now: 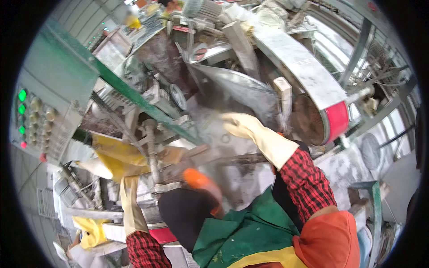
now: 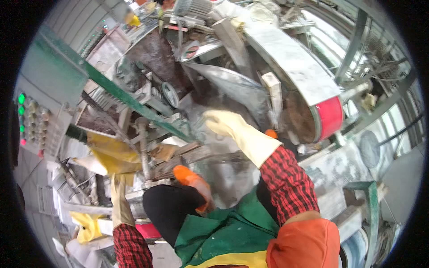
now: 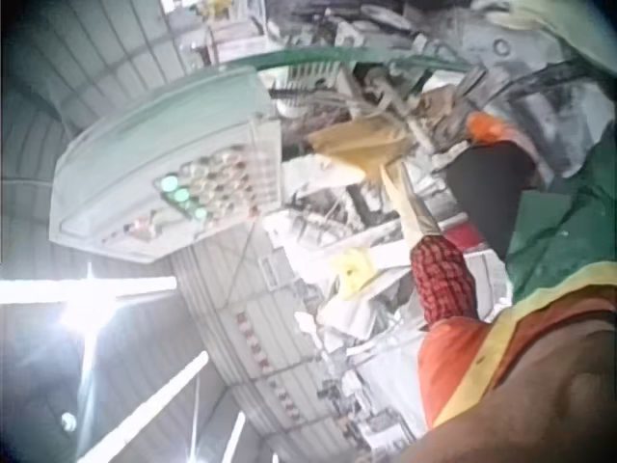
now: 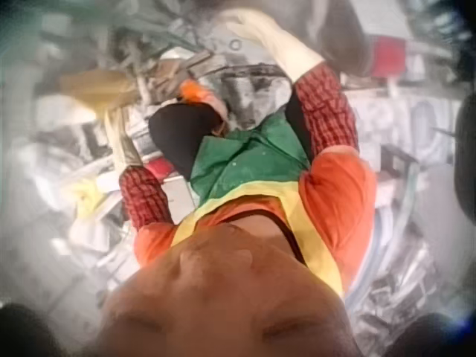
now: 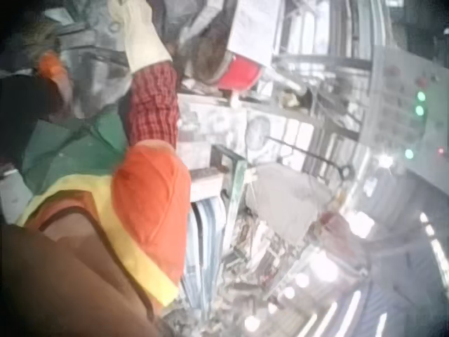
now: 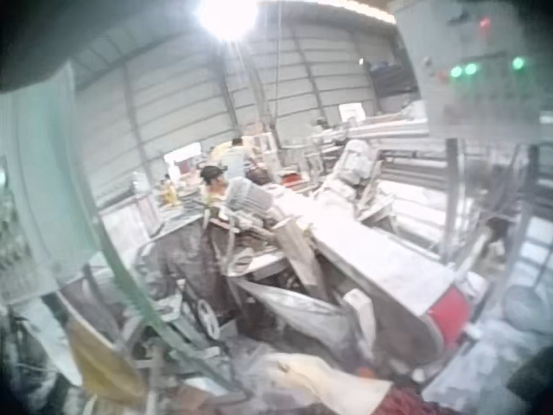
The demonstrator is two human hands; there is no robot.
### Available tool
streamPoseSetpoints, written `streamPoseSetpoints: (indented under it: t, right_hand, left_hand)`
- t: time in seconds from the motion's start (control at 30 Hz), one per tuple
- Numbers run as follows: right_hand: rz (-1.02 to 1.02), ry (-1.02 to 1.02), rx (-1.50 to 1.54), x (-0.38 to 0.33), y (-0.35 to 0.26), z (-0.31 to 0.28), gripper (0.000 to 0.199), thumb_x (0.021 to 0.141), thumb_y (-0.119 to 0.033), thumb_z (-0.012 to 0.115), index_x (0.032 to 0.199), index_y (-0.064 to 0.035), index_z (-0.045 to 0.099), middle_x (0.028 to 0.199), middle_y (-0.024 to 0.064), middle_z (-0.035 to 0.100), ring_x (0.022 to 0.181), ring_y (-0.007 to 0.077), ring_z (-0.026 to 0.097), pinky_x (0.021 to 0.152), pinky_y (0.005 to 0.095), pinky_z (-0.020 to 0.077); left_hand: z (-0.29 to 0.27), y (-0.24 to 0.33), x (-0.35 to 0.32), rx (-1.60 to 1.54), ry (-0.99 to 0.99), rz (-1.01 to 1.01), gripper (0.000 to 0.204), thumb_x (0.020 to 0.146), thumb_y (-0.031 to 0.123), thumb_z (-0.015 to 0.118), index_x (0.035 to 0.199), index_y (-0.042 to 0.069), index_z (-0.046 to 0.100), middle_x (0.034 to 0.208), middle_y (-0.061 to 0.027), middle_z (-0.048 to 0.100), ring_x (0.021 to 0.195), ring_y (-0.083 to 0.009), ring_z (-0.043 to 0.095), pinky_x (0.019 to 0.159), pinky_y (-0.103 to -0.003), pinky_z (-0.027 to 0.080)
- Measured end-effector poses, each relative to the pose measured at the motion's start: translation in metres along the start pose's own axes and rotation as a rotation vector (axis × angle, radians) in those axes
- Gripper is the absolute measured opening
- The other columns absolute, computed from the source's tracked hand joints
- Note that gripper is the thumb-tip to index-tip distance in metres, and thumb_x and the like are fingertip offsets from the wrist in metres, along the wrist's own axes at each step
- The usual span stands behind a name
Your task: The person repeatedly picks up white rectangular sheets from a conveyor, wipes or rubs their surfaces by hand, and places them back onto the conveyor. The worker maintains a fast, repetitive cycle of handling individual sheets in a factory setting.
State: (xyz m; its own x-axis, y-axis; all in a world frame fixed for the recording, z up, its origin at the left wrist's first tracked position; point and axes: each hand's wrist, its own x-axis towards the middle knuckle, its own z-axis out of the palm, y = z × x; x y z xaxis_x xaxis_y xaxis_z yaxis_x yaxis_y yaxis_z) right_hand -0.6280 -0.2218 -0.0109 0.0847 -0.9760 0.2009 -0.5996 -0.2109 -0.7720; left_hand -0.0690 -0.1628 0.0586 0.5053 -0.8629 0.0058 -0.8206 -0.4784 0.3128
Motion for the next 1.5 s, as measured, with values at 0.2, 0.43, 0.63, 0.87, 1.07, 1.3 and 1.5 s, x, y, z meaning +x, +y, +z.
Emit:
streamPoseSetpoints:
  t: [0.2, 0.43, 0.63, 0.87, 1.07, 1.3, 1.5]
  right_hand:
    - [0.451, -0.517, -0.020, -0.011, -0.021, 0.008, 0.030, 0.092, -0.038, 0.062, 0.116, -0.0213, 0.070, 0.084, 0.0144, 0.072, 0.075, 0.0316, 0.067, 0.072, 0.0419, 0.0517]
    - [0.320, -0.526, -0.066, -0.008, -0.025, 0.018, 0.030, 0.094, -0.029, 0.058, 0.124, -0.0257, 0.063, 0.084, 0.0168, 0.071, 0.080, 0.0358, 0.069, 0.071, 0.0474, 0.0520]
    - [0.099, -0.536, -0.274, -0.002, -0.011, 0.015, 0.034, 0.093, -0.027, 0.057, 0.127, -0.0234, 0.060, 0.088, 0.0195, 0.071, 0.086, 0.0386, 0.069, 0.074, 0.0498, 0.0531]
    - [0.131, -0.416, -0.227, -0.013, 0.005, 0.007, 0.030, 0.094, -0.035, 0.055, 0.117, -0.0197, 0.066, 0.094, 0.0136, 0.072, 0.086, 0.0291, 0.067, 0.075, 0.0437, 0.0517]
    - [0.003, -0.428, -0.316, -0.014, -0.032, -0.013, 0.043, 0.092, -0.031, 0.057, 0.135, -0.0248, 0.059, 0.104, 0.0181, 0.072, 0.096, 0.0357, 0.069, 0.082, 0.0472, 0.0539]
    - [-0.095, -0.403, 0.105, -0.004, -0.003, 0.045, 0.044, 0.091, -0.027, 0.064, 0.134, -0.0202, 0.062, 0.101, 0.0159, 0.072, 0.093, 0.0291, 0.070, 0.083, 0.0382, 0.0545]
    - [0.293, -0.398, 1.175, 0.001, -0.030, 0.056, 0.057, 0.100, -0.035, 0.062, 0.147, -0.0068, 0.047, 0.116, 0.0164, 0.068, 0.095, 0.0225, 0.069, 0.084, 0.0330, 0.0576]
  left_hand:
    - [-0.032, -0.127, -0.091, 0.285, 0.045, -0.609, 0.096, 0.079, 0.065, 0.070, 0.152, 0.009, 0.041, 0.158, -0.0208, 0.037, 0.145, -0.0302, 0.037, 0.119, -0.042, 0.029]
    - [-0.012, -0.106, -0.175, -0.319, 0.227, -0.155, 0.090, 0.076, 0.052, 0.077, 0.149, 0.010, 0.045, 0.153, -0.0225, 0.035, 0.140, -0.0390, 0.035, 0.116, -0.044, 0.033]
    - [-0.016, -0.070, -0.136, -0.161, 0.150, -0.683, 0.087, 0.069, 0.023, 0.079, 0.147, 0.007, 0.044, 0.138, -0.0228, 0.053, 0.128, -0.0340, 0.052, 0.101, -0.043, 0.048]
    - [0.006, -0.144, -0.114, -0.502, 0.277, -0.678, 0.053, 0.074, 0.021, 0.068, 0.125, 0.013, 0.061, 0.122, -0.0112, 0.062, 0.098, -0.0273, 0.063, 0.082, -0.045, 0.052]
    - [-0.114, -0.115, -0.148, -0.956, -0.003, -0.624, 0.065, 0.082, 0.040, 0.058, 0.145, 0.027, 0.046, 0.146, 0.0000, 0.049, 0.128, -0.0293, 0.049, 0.085, -0.060, 0.043]
    - [-0.098, 0.113, -0.142, -0.989, -0.225, -0.078, 0.086, 0.070, 0.026, 0.080, 0.148, 0.016, 0.048, 0.141, -0.0067, 0.057, 0.123, -0.0256, 0.055, 0.089, -0.046, 0.047]
    - [-0.015, 0.283, -0.125, -0.809, -0.542, 0.272, 0.083, 0.071, 0.002, 0.075, 0.149, 0.006, 0.046, 0.147, -0.0103, 0.052, 0.134, -0.0232, 0.049, 0.110, -0.036, 0.040]
